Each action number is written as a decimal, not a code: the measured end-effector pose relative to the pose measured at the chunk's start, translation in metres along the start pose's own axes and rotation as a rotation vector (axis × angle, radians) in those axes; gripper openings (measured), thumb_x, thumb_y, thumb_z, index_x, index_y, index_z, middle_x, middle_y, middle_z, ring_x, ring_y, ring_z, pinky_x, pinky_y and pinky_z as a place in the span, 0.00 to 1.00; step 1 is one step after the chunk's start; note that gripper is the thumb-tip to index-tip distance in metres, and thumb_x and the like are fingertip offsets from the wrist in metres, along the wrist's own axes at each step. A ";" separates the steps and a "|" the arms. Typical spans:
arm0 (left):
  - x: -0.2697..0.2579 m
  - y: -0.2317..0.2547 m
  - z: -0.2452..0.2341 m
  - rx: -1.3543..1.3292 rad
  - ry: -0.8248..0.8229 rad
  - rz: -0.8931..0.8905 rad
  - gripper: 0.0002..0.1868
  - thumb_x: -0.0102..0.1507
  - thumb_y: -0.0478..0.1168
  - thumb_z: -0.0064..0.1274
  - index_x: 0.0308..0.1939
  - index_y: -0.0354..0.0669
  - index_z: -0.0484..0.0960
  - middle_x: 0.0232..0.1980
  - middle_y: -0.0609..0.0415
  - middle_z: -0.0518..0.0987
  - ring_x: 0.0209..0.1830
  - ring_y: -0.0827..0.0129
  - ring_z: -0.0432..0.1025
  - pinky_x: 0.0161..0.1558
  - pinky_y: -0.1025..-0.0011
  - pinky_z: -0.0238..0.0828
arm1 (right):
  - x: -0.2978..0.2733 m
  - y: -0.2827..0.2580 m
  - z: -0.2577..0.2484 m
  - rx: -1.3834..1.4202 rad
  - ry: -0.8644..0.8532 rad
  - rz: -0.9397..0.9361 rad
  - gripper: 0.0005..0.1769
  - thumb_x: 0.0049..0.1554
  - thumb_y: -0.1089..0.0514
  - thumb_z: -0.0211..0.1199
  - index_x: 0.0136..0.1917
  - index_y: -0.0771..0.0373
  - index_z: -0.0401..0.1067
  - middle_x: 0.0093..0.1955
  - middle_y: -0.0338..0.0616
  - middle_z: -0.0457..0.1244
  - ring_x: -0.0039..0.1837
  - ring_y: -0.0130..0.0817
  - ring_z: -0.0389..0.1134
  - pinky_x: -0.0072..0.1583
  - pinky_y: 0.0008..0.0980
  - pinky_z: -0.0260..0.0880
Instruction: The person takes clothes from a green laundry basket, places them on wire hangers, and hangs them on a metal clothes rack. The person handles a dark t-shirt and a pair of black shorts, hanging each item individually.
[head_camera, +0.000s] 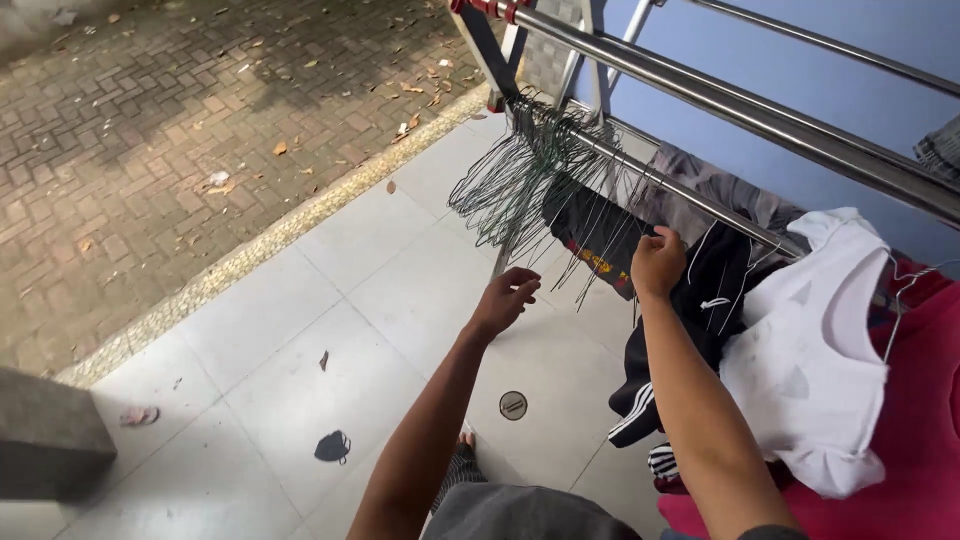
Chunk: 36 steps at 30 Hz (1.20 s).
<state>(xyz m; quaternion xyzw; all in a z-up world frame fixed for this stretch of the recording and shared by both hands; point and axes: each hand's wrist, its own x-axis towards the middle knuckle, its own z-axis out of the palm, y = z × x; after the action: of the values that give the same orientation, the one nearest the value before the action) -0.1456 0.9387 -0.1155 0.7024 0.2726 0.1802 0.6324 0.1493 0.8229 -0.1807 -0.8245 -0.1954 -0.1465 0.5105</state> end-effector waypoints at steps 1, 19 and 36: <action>0.021 -0.003 -0.002 0.005 -0.030 0.018 0.19 0.68 0.48 0.55 0.58 0.43 0.81 0.55 0.41 0.81 0.50 0.54 0.79 0.49 0.62 0.79 | 0.008 -0.004 0.007 -0.007 0.034 0.006 0.13 0.61 0.62 0.59 0.59 0.64 0.73 0.45 0.48 0.66 0.55 0.53 0.69 0.58 0.55 0.68; 0.153 0.004 0.002 0.005 -0.566 -0.013 0.16 0.68 0.45 0.52 0.55 0.41 0.83 0.49 0.44 0.84 0.45 0.60 0.80 0.46 0.67 0.79 | -0.006 -0.069 0.017 -0.099 -0.103 0.414 0.12 0.60 0.57 0.60 0.53 0.63 0.78 0.35 0.42 0.71 0.35 0.35 0.73 0.39 0.32 0.73; 0.151 0.020 0.101 -0.451 -0.656 -0.177 0.31 0.77 0.54 0.36 0.66 0.26 0.70 0.55 0.39 0.74 0.53 0.56 0.73 0.52 0.65 0.76 | -0.032 -0.144 -0.043 -0.107 -0.327 0.183 0.15 0.62 0.62 0.55 0.56 0.60 0.81 0.44 0.55 0.72 0.49 0.55 0.73 0.49 0.49 0.74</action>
<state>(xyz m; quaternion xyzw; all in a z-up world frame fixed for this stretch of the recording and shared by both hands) 0.0365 0.9501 -0.1236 0.5399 0.0694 -0.0535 0.8372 0.0515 0.8370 -0.0630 -0.8777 -0.1918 0.0263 0.4384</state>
